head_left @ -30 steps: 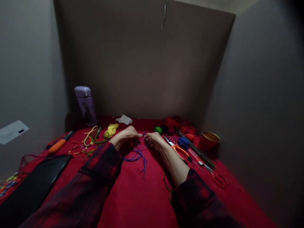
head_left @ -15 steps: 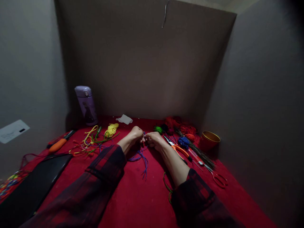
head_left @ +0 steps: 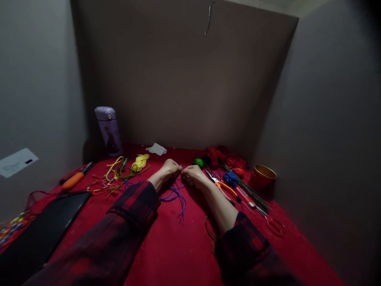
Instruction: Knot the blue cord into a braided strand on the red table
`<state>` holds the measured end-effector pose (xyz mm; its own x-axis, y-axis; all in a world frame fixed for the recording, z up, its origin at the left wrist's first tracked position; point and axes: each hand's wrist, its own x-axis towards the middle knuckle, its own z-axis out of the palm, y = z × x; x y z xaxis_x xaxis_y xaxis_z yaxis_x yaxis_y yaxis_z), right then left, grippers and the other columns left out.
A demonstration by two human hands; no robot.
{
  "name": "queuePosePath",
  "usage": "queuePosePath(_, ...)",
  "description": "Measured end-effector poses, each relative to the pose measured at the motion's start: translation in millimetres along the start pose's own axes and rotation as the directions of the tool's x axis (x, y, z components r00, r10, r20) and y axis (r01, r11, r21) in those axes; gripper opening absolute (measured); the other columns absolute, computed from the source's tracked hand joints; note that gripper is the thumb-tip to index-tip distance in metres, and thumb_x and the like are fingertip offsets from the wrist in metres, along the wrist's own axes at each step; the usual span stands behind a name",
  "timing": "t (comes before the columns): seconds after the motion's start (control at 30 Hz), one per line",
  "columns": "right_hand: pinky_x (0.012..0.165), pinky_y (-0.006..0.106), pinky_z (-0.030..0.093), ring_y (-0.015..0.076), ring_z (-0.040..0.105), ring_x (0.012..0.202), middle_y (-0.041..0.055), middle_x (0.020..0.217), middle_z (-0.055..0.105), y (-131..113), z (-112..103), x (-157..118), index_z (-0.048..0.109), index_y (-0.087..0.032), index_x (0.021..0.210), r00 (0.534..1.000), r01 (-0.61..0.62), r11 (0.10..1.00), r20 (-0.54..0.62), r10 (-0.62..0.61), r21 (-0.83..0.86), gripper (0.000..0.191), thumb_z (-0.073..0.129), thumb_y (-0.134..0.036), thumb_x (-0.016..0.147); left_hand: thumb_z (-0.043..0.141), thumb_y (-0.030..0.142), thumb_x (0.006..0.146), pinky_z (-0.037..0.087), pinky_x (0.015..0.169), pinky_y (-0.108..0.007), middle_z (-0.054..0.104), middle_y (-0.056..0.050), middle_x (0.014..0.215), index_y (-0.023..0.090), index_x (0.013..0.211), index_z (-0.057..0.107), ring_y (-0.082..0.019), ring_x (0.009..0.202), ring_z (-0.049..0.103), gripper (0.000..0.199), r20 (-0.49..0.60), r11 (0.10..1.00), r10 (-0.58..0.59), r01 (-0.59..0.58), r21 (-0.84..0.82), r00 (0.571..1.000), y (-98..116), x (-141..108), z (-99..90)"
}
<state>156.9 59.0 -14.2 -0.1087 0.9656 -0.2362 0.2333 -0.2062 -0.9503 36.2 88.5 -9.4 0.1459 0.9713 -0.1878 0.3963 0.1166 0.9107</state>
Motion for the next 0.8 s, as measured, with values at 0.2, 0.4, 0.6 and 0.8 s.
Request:
queuePosePath(0.2, 0.030, 0.017, 0.019, 0.0035, 0.028, 0.028, -0.0048, 0.038, 0.043, 4, -1, 5, 0.049, -0.015, 0.054, 0.995, 0.038, 0.990, -0.084, -0.050, -0.137, 0.012, 0.049, -0.017, 0.066, 0.056, 0.018, 0.070, 0.018, 0.034, -0.021, 0.037, 0.004, 0.028, 0.013, 0.045, 0.048, -0.005, 0.026, 0.028, 0.027, -0.006, 1.000, -0.026, 0.026, -0.011, 1.000, 0, 1, -0.9)
queuePosePath(0.4, 0.034, 0.017, 0.021, 0.0042, 0.033, 0.031, -0.0026, 0.036, 0.042, 9, -10, 14, 0.053, -0.013, 0.049, 0.967, 0.071, 0.945, -0.208, -0.144, -0.320, 0.017, 0.052, -0.016, 0.066, 0.058, 0.017, 0.066, 0.021, 0.035, -0.022, 0.040, 0.003, 0.031, 0.013, 0.048, 0.051, -0.007, 0.028, 0.033, 0.019, -0.054, 0.998, -0.045, 0.043, -0.036, 0.998, -1, 3, 0.6)
queuePosePath(0.6, 0.038, 0.018, 0.028, 0.0059, 0.042, 0.036, -0.0001, 0.046, 0.054, 4, -5, 10, 0.062, -0.013, 0.060, 0.966, 0.150, 0.919, -0.142, -0.214, -0.365, 0.011, 0.058, -0.021, 0.066, 0.057, 0.014, 0.066, 0.022, 0.036, -0.022, 0.046, 0.001, 0.034, 0.010, 0.055, 0.057, -0.007, 0.030, 0.036, 0.011, -0.049, 0.995, -0.059, 0.055, -0.082, 0.997, 2, -1, 0.0)
queuePosePath(0.8, 0.042, 0.018, 0.028, 0.0098, 0.050, 0.049, -0.0005, 0.048, 0.055, -3, -1, -3, 0.066, -0.017, 0.057, 0.945, 0.262, 0.829, -0.042, -0.324, -0.494, 0.011, 0.067, -0.027, 0.060, 0.056, 0.014, 0.069, 0.020, 0.035, -0.021, 0.036, 0.004, 0.028, 0.011, 0.051, 0.052, -0.005, 0.028, 0.030, 0.019, -0.051, 0.986, -0.102, 0.094, -0.135, 0.994, 6, -4, 2.1)
